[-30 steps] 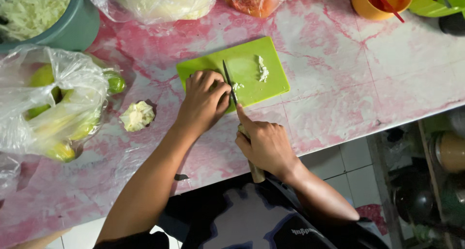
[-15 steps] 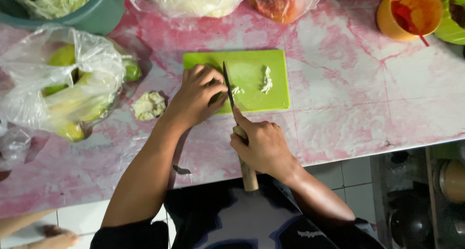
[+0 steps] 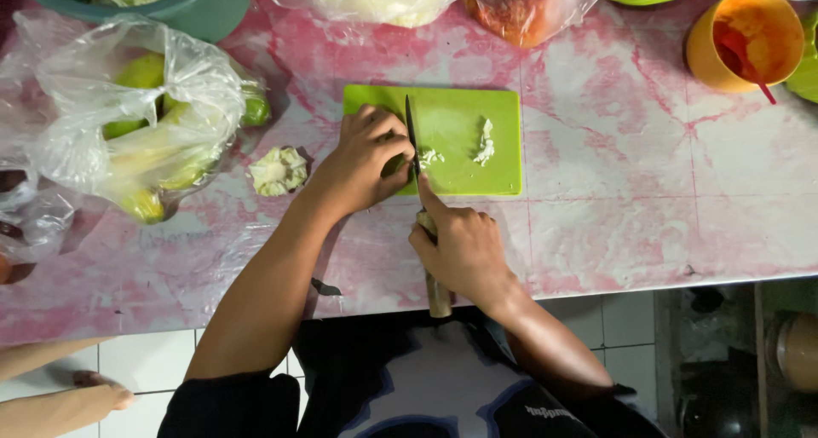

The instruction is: The person uses a knife to chop a piece of white vegetable on a green cutting board, then lifts the cutting board to scrape the chopped pieces into a large green bowl containing shredded cabbage.

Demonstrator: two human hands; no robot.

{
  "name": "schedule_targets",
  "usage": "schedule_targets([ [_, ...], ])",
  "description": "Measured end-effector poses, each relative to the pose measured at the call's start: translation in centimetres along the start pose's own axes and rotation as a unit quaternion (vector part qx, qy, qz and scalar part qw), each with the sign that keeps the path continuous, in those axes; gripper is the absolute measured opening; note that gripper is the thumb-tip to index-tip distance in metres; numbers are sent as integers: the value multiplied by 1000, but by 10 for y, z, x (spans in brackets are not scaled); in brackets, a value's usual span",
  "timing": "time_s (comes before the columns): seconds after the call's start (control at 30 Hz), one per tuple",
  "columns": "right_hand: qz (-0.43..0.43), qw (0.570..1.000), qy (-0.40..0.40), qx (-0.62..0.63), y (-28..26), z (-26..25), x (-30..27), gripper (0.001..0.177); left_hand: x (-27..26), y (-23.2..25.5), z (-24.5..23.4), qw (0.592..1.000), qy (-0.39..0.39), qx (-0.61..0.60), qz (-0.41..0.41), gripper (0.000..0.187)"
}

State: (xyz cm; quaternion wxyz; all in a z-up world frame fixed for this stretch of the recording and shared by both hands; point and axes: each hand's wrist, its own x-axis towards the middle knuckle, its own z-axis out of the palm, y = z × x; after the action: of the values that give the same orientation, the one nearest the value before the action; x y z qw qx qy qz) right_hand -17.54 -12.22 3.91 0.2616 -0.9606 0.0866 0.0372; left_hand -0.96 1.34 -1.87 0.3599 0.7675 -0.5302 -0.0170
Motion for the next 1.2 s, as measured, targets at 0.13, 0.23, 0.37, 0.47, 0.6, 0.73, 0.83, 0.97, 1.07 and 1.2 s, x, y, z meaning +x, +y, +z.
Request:
schedule_targets([
  [0.13, -2, 999, 16, 44, 3, -2, -8, 63, -1, -1, 3, 1000, 15, -9, -2, 17],
  [0.23, 20, 1000, -14, -11, -2, 5, -4, 68, 0, -3, 6, 1000, 20, -2, -11, 16],
  [0.37, 13, 1000, 17, 3, 1, 1, -2, 65, 1, -4, 6, 999, 29, -18, -6, 17],
  [0.47, -30, 997, 70, 33, 3, -5, -5, 61, 0, -3, 1, 998, 46, -28, -16, 16],
  [0.6, -39, 996, 63, 56, -1, -3, -10, 64, 3, -3, -15, 998, 61, 3, -22, 18],
  [0.73, -54, 996, 54, 50, 5, 4, -12, 65, 2, -7, -21, 997, 68, -26, -16, 19],
  [0.83, -16, 994, 78, 79, 20, -1, -15, 61, 0, -8, -18, 999, 35, -13, -27, 19],
  [0.97, 45, 990, 88, 105, 40, -16, -21, 59, 1, -8, -17, 997, 37, -28, -58, 27],
  [1.07, 97, 988, 108, 60, 50, -25, -24, 60, 0, -4, -18, 995, 31, -42, -85, 31],
  [1.2, 86, 988, 115, 50, 52, -30, -24, 59, 1, 1, -19, 995, 31, -24, -97, 41],
])
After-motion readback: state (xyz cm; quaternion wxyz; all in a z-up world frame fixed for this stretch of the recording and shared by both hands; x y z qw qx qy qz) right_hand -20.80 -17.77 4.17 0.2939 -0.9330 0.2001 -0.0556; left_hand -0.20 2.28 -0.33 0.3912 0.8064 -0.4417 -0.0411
